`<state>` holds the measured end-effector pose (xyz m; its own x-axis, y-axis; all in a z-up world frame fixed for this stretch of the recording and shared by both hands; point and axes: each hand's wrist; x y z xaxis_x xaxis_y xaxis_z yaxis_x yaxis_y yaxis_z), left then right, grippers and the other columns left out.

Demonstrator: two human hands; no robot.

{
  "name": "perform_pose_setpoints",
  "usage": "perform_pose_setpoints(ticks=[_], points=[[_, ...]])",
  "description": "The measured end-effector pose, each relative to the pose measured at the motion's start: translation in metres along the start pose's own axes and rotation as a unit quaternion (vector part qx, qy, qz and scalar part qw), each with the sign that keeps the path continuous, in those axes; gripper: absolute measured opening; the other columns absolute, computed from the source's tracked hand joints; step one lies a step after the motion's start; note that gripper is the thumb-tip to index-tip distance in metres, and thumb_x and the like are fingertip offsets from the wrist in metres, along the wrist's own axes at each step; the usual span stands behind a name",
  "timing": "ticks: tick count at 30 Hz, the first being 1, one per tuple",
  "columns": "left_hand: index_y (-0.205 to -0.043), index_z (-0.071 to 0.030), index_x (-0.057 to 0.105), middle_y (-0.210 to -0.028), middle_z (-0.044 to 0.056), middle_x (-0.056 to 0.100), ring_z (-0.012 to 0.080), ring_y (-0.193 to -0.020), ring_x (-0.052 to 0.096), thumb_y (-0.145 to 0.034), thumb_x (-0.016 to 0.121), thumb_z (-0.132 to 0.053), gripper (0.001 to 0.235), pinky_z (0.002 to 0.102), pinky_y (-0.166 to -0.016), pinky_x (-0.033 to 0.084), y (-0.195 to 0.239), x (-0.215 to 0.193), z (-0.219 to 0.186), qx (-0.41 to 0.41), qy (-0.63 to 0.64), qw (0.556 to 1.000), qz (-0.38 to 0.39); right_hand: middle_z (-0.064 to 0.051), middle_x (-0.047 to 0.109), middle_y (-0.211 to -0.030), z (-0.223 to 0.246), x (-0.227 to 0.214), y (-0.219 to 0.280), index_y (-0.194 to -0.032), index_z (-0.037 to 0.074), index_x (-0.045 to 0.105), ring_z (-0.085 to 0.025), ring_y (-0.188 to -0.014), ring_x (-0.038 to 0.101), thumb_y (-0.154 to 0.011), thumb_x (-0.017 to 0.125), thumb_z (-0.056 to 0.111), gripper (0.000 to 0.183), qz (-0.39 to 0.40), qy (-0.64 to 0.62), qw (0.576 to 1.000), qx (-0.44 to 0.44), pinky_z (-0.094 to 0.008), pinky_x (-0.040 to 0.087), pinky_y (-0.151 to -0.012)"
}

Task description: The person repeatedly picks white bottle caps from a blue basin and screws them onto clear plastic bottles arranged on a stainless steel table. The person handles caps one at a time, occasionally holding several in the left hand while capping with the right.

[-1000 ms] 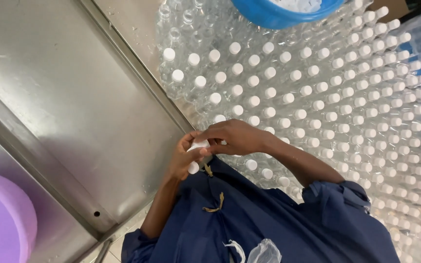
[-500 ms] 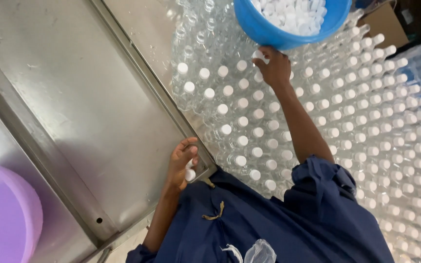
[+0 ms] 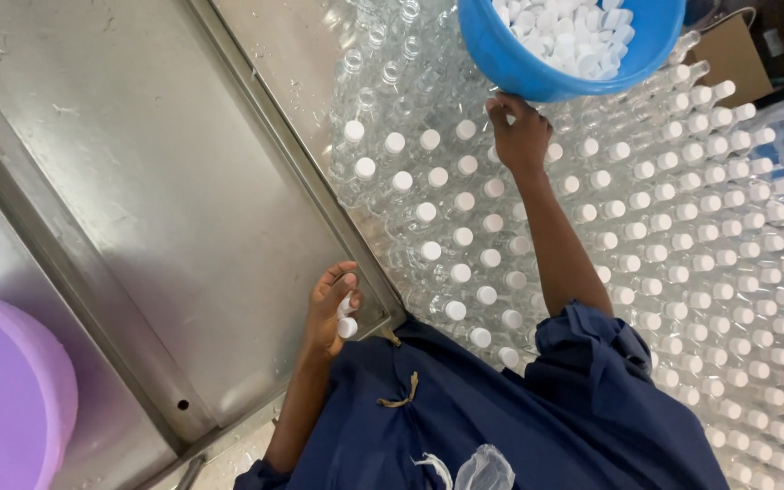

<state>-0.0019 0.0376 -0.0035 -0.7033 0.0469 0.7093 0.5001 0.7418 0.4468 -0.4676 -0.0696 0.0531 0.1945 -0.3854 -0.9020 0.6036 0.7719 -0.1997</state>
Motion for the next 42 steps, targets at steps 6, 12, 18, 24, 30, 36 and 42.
perform_pose_setpoints(ticks=[6,12,18,24,30,36,42], points=[[-0.134,0.000,0.061,-0.091,0.005,0.055,0.0124,-0.063,0.067,-0.102,0.077,-0.019,0.041,0.021,-0.046,0.047,0.000,0.004,-0.003,-0.014,0.001,1.000,-0.014,0.009,0.084,-0.102,0.017,-0.006,-0.001,-0.113,0.039,0.084,-0.031,-0.105,0.078,-0.096,0.079,0.050,0.021,0.002,-0.100,0.991,0.093,-0.051,0.057,-0.100],[-0.133,-0.001,0.059,-0.091,0.004,0.056,0.0105,-0.063,0.068,-0.104,0.073,-0.019,0.037,0.020,-0.043,0.045,-0.006,-0.001,-0.005,-0.016,0.014,1.000,-0.014,0.004,0.082,-0.107,-0.043,0.034,-0.025,-0.122,0.034,0.083,-0.033,-0.114,0.074,-0.098,0.070,0.071,0.046,0.112,-0.137,0.976,0.125,-0.054,0.052,-0.102],[-0.123,-0.008,0.064,-0.083,-0.001,0.057,0.0058,-0.058,0.052,-0.095,0.081,-0.025,0.037,0.021,-0.043,0.035,-0.016,0.013,-0.012,-0.055,0.016,0.998,-0.028,0.008,0.069,-0.086,0.007,-0.026,-0.018,-0.078,0.017,0.068,-0.010,-0.090,0.061,-0.100,0.070,0.049,0.039,0.163,-0.145,0.973,0.071,-0.039,0.043,-0.079],[-0.124,-0.011,0.065,-0.085,-0.002,0.058,0.0062,-0.058,0.055,-0.093,0.083,-0.028,0.040,0.020,-0.045,0.038,-0.013,0.021,-0.013,-0.075,0.003,0.997,-0.033,0.002,0.084,-0.105,0.025,-0.040,-0.019,-0.080,0.016,0.076,-0.014,-0.119,0.078,-0.100,0.078,0.043,0.033,0.201,-0.207,0.951,0.109,-0.037,0.056,-0.100],[-0.123,-0.012,0.063,-0.087,-0.001,0.055,0.0059,-0.058,0.051,-0.095,0.081,-0.027,0.036,0.020,-0.043,0.035,0.001,0.016,-0.015,-0.062,0.044,0.997,0.002,0.004,0.079,-0.091,0.021,-0.041,-0.018,-0.081,0.017,0.078,-0.015,-0.100,0.073,-0.098,0.083,0.047,0.035,0.182,-0.203,0.955,0.116,-0.038,0.051,-0.088],[-0.125,-0.011,0.061,-0.088,0.000,0.053,0.0063,-0.061,0.052,-0.100,0.075,-0.024,0.031,0.018,-0.040,0.034,0.038,-0.006,-0.009,-0.020,0.080,0.997,0.007,-0.003,0.072,-0.145,0.025,-0.061,0.013,-0.134,0.023,0.078,-0.033,-0.142,0.057,-0.095,0.051,0.082,0.076,0.100,0.000,0.994,0.044,-0.051,0.025,-0.124],[-0.120,-0.013,0.065,-0.090,-0.002,0.050,0.0065,-0.065,0.049,-0.098,0.077,-0.030,0.030,0.019,-0.046,0.031,0.044,-0.029,-0.010,0.029,0.077,0.996,-0.025,-0.017,0.080,-0.095,0.052,-0.211,0.071,-0.167,0.005,0.040,-0.030,-0.092,0.082,-0.077,0.023,0.103,0.134,0.025,-0.263,0.953,0.150,-0.047,0.063,-0.090]])
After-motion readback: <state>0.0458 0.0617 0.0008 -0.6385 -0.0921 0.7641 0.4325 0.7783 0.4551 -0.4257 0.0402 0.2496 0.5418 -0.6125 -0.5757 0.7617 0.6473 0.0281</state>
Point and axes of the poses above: each hand's wrist, its own y-axis away from the middle knuckle, its own x-axis out of the palm, z = x × y
